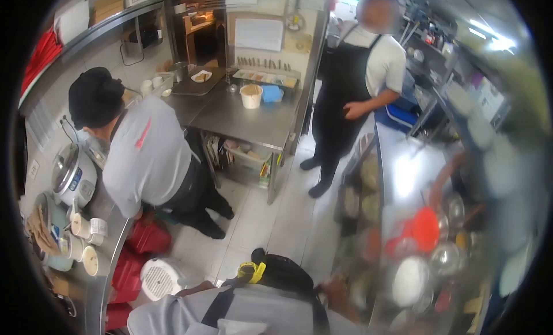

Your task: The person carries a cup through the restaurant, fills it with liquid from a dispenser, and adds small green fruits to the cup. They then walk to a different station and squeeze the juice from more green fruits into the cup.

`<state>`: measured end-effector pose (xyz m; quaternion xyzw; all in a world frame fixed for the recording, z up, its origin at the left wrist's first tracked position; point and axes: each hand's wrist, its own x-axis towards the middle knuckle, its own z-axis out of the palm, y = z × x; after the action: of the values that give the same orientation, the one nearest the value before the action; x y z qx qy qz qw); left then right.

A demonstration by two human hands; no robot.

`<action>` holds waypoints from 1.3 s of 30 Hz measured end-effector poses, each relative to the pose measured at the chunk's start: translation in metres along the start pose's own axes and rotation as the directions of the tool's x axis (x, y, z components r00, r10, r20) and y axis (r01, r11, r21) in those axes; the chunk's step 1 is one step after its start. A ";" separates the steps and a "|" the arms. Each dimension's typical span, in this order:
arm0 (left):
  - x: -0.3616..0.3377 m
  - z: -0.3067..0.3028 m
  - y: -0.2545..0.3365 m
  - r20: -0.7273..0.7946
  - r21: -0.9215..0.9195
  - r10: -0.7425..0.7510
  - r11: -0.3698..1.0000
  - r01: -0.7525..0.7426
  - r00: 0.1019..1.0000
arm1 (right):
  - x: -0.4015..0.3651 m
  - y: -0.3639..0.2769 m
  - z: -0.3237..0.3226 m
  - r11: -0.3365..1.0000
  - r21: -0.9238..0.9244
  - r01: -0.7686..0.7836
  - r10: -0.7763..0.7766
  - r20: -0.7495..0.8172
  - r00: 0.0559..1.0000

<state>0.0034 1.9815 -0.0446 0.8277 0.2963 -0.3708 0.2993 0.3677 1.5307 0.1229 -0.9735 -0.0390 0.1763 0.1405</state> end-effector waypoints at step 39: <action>0.310 -0.527 0.511 -0.461 -0.310 0.388 0.772 -0.555 0.798 | 0.502 -0.223 -0.390 0.867 0.440 0.233 0.163 -0.694 0.702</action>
<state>0.7673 2.1120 0.1383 0.8430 0.1998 -0.0436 0.4975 0.9688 1.7061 0.3708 -0.8935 0.0455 -0.2122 0.3932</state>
